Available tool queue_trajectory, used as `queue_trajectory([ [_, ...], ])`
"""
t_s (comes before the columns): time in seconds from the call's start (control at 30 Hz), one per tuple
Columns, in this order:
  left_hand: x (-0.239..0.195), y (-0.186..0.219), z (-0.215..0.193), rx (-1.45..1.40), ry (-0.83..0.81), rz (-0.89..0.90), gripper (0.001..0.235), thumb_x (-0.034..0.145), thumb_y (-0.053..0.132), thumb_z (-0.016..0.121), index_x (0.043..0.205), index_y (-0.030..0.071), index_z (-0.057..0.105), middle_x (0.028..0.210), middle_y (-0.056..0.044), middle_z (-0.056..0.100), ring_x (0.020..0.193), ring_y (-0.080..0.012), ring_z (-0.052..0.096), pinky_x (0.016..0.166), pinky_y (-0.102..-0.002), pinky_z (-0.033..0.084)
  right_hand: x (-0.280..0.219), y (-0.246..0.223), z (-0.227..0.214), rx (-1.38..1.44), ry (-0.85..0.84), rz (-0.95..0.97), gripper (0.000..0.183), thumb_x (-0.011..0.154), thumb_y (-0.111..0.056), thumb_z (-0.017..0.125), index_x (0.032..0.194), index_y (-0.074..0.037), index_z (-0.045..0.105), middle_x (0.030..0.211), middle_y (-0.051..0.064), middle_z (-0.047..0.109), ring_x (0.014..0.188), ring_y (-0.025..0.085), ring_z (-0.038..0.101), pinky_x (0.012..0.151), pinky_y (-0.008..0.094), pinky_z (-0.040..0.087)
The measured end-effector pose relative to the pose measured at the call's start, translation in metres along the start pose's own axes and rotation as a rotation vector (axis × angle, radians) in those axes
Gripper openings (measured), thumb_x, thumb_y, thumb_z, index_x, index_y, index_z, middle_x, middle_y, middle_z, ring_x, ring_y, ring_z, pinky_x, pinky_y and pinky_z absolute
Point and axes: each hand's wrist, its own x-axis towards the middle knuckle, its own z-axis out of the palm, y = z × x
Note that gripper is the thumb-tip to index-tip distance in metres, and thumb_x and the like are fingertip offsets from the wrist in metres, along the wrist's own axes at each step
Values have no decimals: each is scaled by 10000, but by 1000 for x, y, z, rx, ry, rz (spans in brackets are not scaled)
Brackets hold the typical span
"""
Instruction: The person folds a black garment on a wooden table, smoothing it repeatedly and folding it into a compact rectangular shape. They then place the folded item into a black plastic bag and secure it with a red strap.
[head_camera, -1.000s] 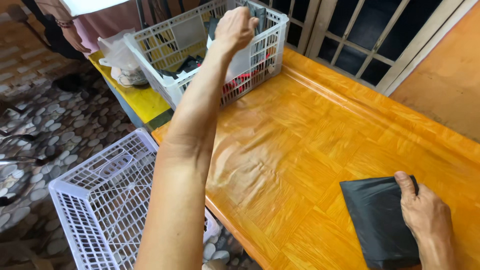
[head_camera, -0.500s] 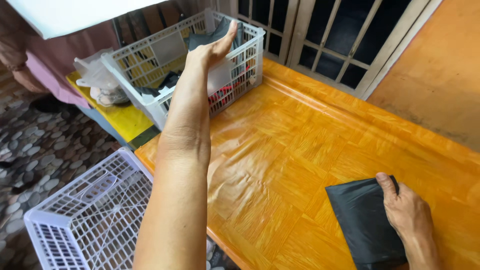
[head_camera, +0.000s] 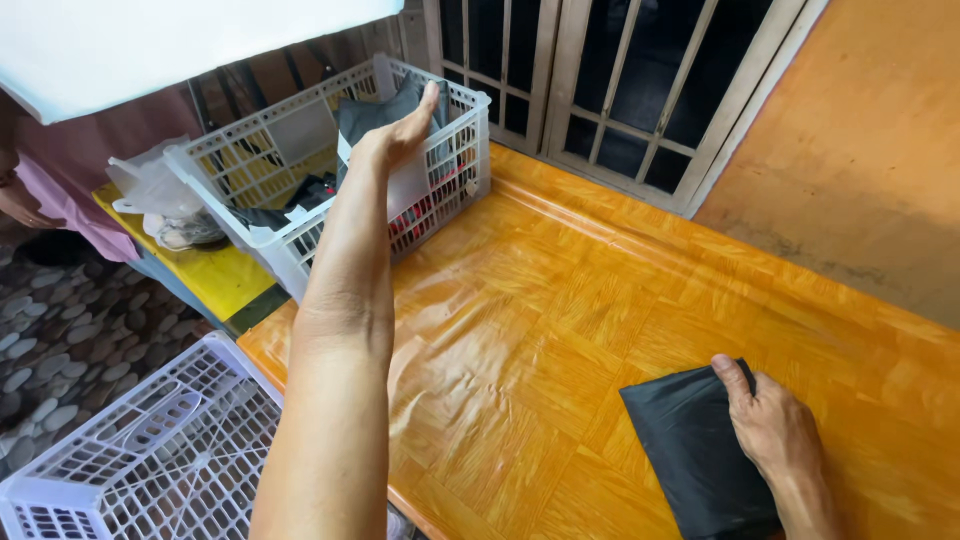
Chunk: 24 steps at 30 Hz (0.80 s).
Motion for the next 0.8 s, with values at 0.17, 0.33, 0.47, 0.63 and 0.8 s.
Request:
queue_trajectory([
  [0.17, 77, -45, 10, 139, 1065, 260, 534, 970, 520, 817, 806, 76, 572, 803, -131, 677, 730, -310, 652, 615, -481, 535, 5, 8, 7, -15, 33, -54, 902, 1004, -772, 308, 1077, 29, 716, 1156, 372, 694, 1157, 575, 595, 979, 584, 456],
  [0.33, 19, 27, 43, 81, 1135, 822, 260, 863, -112, 602, 1055, 37, 509, 983, -134, 622, 748, -286, 668, 625, -397, 651, 2, 5, 3, 14, 19, -68, 906, 999, -770, 307, 1096, 37, 708, 1183, 367, 682, 1178, 568, 585, 993, 579, 451],
  [0.47, -56, 102, 102, -221, 943, 1154, 369, 718, -100, 568, 1059, 42, 585, 1034, -131, 636, 993, -329, 648, 878, -392, 507, -4, 5, -1, 57, 61, -109, 825, 1014, -716, 349, 1057, 16, 727, 1147, 329, 696, 1171, 537, 596, 960, 561, 461],
  [0.63, -99, 148, 208, -843, 457, 882, 361, 862, -32, 562, 1141, 152, 695, 1105, 2, 690, 928, -105, 681, 809, -264, 589, -35, 14, -25, 108, 67, -98, 878, 1015, -719, 361, 1073, 86, 705, 1116, 384, 686, 1167, 562, 604, 998, 602, 460],
  [0.8, -131, 120, 332, -1281, 166, 556, 388, 918, -65, 594, 1273, 32, 714, 1257, -153, 645, 1100, -209, 622, 985, -354, 565, -55, 71, -69, 32, -17, 19, 880, 1036, -714, 391, 1122, 97, 723, 1133, 383, 704, 1208, 533, 620, 1023, 613, 474],
])
